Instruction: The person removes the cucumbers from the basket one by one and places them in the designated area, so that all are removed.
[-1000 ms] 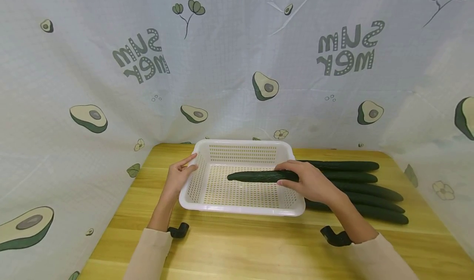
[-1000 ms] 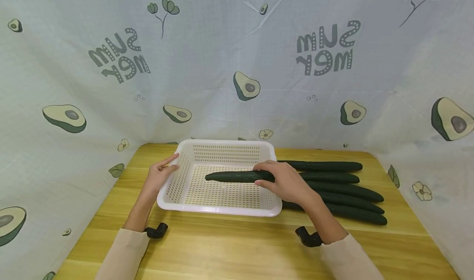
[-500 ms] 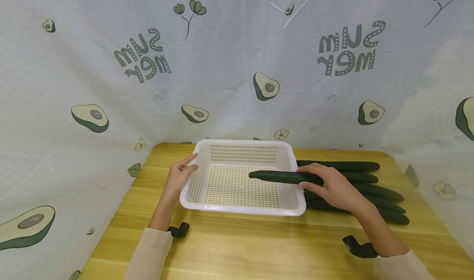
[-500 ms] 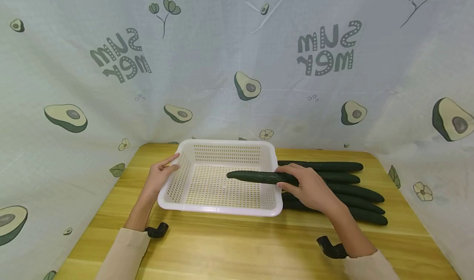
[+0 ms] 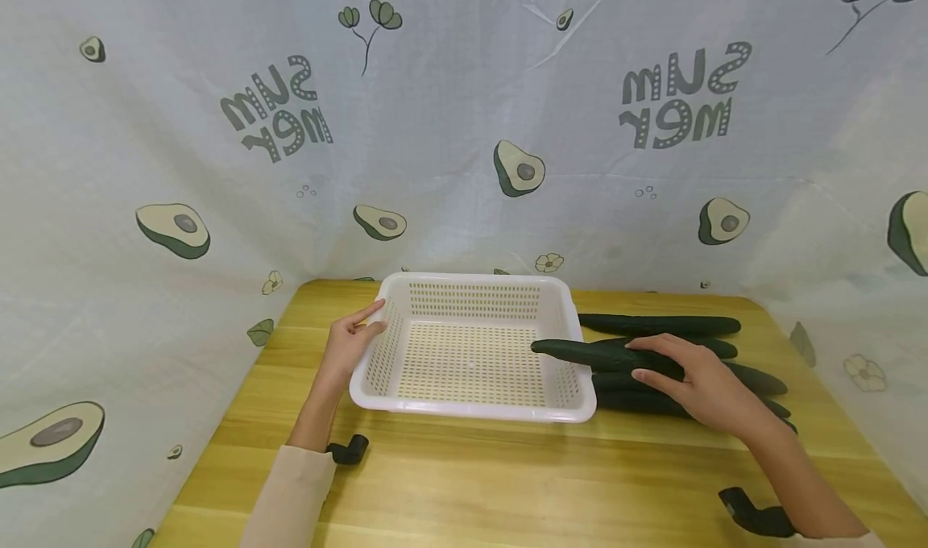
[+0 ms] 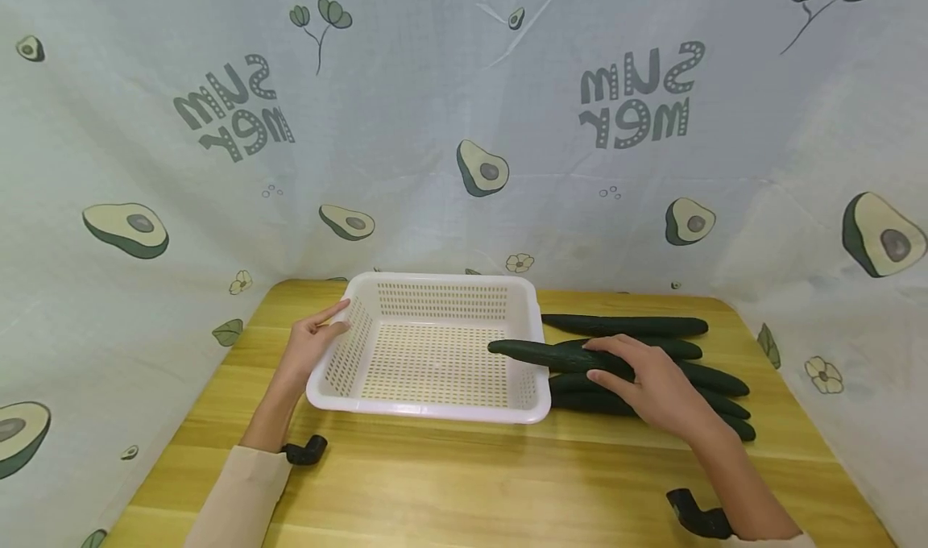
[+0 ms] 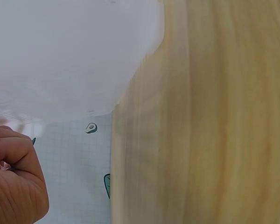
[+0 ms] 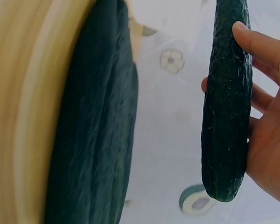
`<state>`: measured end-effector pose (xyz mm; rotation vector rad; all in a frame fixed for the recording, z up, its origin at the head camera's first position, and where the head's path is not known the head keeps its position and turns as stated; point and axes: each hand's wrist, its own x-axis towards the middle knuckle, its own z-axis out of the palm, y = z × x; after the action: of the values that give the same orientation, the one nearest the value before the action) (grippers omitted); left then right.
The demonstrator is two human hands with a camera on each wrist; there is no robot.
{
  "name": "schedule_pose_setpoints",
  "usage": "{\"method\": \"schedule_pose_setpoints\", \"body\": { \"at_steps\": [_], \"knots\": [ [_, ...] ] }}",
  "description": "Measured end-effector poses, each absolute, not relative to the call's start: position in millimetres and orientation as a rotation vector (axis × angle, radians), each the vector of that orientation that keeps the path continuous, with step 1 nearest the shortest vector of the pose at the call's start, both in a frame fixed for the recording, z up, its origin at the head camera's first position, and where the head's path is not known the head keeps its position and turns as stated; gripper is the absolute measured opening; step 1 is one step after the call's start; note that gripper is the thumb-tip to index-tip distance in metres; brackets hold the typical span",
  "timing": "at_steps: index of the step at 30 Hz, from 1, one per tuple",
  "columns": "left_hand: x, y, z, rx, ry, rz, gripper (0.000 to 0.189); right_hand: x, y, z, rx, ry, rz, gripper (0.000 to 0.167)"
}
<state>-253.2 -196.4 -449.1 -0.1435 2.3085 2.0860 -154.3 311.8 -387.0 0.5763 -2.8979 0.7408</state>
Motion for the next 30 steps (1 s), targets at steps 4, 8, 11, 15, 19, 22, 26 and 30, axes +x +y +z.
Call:
{"method": "schedule_pose_setpoints", "body": {
  "at_steps": [4, 8, 11, 15, 19, 22, 26, 30],
  "knots": [
    [-255, -197, -453, -0.146, 2.321, 2.082, 0.046, -146, 330, -394, 0.547, -2.877, 0.691, 0.045],
    [-255, -197, -453, -0.138, 2.315, 2.073, 0.046, -139, 347, -401, 0.504, -2.862, 0.676, 0.043],
    [-255, -197, -453, -0.142, 2.304, 2.067, 0.047, -133, 359, -407, 0.461, -2.841, 0.687, 0.042],
    [-255, -197, -453, -0.163, 2.291, 2.075, 0.048, -126, 373, -413, 0.422, -2.842, 0.706, 0.043],
    [-255, -196, -453, -0.18, 2.277, 2.083, 0.049, -121, 385, -418, 0.382, -2.899, 0.704, 0.044],
    [-255, -195, -454, -0.184, 2.28, 2.08, 0.048, -116, 392, -423, 0.362, -2.917, 0.687, 0.043],
    [-255, -195, -453, -0.182, 2.318, 2.066, 0.047, -112, 399, -433, 0.383, -2.876, 0.648, 0.04],
    [-255, -195, -453, -0.174, 2.332, 2.068, 0.046, -107, 402, -444, 0.458, -2.784, 0.662, 0.042]
  ]
}}
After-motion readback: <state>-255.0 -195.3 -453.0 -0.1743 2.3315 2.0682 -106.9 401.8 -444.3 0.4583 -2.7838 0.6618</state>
